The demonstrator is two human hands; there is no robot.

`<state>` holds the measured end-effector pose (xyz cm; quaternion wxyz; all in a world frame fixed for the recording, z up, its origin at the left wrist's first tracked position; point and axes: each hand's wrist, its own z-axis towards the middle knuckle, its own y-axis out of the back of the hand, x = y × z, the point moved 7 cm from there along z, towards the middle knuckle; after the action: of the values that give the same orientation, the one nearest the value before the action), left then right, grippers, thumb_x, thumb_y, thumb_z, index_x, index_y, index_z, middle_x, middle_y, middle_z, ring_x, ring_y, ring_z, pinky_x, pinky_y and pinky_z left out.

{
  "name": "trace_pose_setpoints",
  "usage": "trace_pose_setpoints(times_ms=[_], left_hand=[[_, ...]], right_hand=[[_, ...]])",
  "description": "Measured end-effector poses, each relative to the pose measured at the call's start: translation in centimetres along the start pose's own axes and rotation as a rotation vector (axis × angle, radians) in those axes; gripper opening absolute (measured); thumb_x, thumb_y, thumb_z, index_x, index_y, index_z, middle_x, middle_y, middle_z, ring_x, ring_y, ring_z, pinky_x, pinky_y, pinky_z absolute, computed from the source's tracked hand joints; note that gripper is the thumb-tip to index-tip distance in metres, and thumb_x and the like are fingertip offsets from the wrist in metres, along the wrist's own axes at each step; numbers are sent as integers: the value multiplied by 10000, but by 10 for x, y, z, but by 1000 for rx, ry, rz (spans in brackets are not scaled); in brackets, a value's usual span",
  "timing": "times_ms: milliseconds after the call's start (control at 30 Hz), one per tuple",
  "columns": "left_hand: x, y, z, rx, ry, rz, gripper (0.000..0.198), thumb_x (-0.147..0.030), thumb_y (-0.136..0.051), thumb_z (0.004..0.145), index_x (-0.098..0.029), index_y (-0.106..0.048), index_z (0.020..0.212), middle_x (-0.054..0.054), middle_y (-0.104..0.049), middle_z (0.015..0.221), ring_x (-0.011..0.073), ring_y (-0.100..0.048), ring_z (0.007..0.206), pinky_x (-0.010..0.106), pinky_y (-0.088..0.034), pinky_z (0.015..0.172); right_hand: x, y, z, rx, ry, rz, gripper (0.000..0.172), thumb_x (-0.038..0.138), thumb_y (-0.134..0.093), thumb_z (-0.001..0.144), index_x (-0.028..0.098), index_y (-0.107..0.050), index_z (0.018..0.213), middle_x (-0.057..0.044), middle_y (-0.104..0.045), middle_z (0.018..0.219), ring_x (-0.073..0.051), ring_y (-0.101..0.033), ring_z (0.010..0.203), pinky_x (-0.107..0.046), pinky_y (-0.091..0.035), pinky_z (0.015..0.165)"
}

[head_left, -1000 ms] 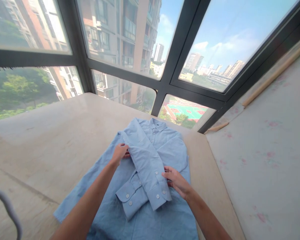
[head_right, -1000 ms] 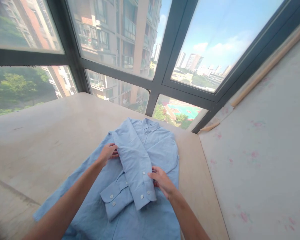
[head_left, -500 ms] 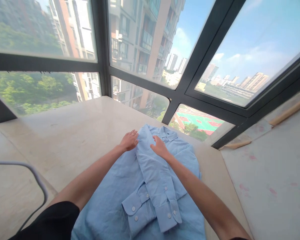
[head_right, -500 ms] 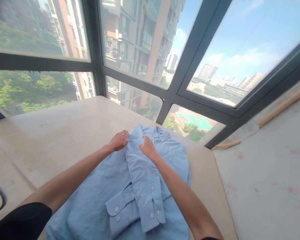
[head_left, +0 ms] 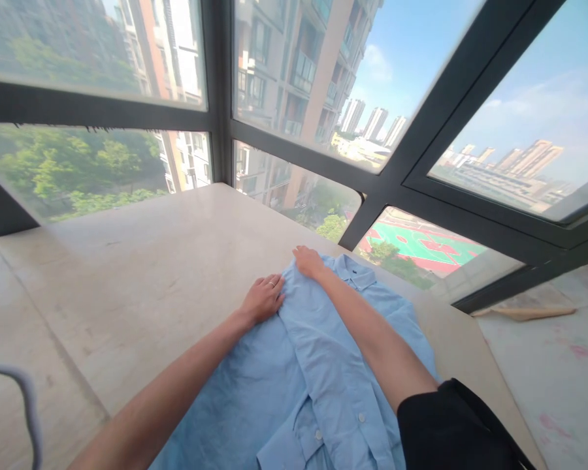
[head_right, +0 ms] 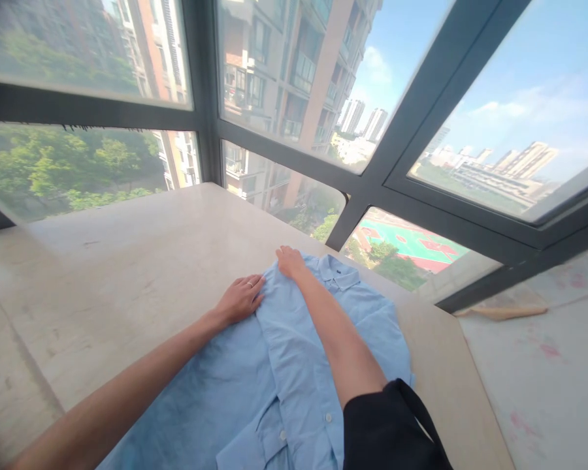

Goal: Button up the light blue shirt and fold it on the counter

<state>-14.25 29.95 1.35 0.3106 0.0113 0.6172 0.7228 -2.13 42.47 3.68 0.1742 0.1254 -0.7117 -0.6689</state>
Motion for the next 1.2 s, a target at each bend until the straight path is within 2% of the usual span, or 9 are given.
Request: trace_pose_setpoints(times_ms=[133,267,400,667,800,900,1000,1100,1200], left_hand=[[0,-3,-7,11,33,64,459,-316,-422,960,-178,-500,1391,140,-475,1480,271,-398,1390,424,-303,1131],[3,-3,-13,-2,83,61,485,-317,-427,955,-180,-486,1417,130,-441,1510,281,-362,1415,447,-269,1153],[5,-5,-18,8,131,43,540,-335,-439,950,-202,-416,1473,103,-380,1553,279,-297,1454,462,-204,1191],[9,-10,-26,10,164,59,628,-469,-411,952,-184,-351,1509,122,-296,1588,316,-259,1469,508,-119,1207],[10,-8,-27,-5,188,116,662,-504,-386,955,-151,-334,1513,152,-252,1599,305,-261,1469,472,-134,1205],[9,-7,-26,8,191,144,656,-501,-367,960,-145,-338,1511,152,-274,1591,312,-267,1464,485,-131,1201],[7,-6,-25,29,194,177,655,-498,-346,967,-128,-342,1508,161,-281,1587,324,-263,1463,507,-134,1193],[7,-4,-24,37,198,200,660,-501,-344,966,-126,-340,1509,159,-282,1588,327,-257,1465,507,-139,1191],[7,-5,-22,46,195,235,667,-513,-332,964,-137,-331,1516,144,-286,1590,322,-260,1465,506,-146,1190]], right_hand=[[-27,-27,10,48,-73,23,501,368,-294,1020,148,-387,1461,-143,-301,1587,-281,-243,1469,-517,-208,1160],[-44,-41,13,45,-115,55,580,443,-202,1033,148,-255,1530,-125,-185,1627,-264,-155,1499,-518,-142,1182],[-53,-45,18,0,-148,85,622,486,-198,1024,142,-230,1542,-129,-149,1634,-261,-147,1501,-498,-128,1189],[-57,-41,19,-55,-185,84,607,481,-213,1019,164,-276,1533,-130,-245,1610,-269,-204,1483,-490,-142,1182],[-52,-34,14,-133,-202,34,563,434,-256,1018,165,-345,1504,-144,-286,1593,-292,-210,1474,-519,-98,1178],[-40,-21,8,-236,-155,-68,534,391,-310,1008,121,-413,1457,-175,-297,1582,-306,-197,1473,-528,-43,1180],[-24,-13,-2,-258,-96,-94,518,327,-365,993,92,-404,1453,-198,-282,1583,-310,-193,1475,-532,-22,1182],[-4,-7,-25,-294,-53,-64,517,318,-354,1002,103,-379,1472,-189,-296,1579,-295,-213,1472,-517,-57,1192],[24,-8,-64,-330,40,-53,541,394,-339,1018,105,-381,1474,-178,-336,1563,-283,-248,1466,-491,-149,1193]])
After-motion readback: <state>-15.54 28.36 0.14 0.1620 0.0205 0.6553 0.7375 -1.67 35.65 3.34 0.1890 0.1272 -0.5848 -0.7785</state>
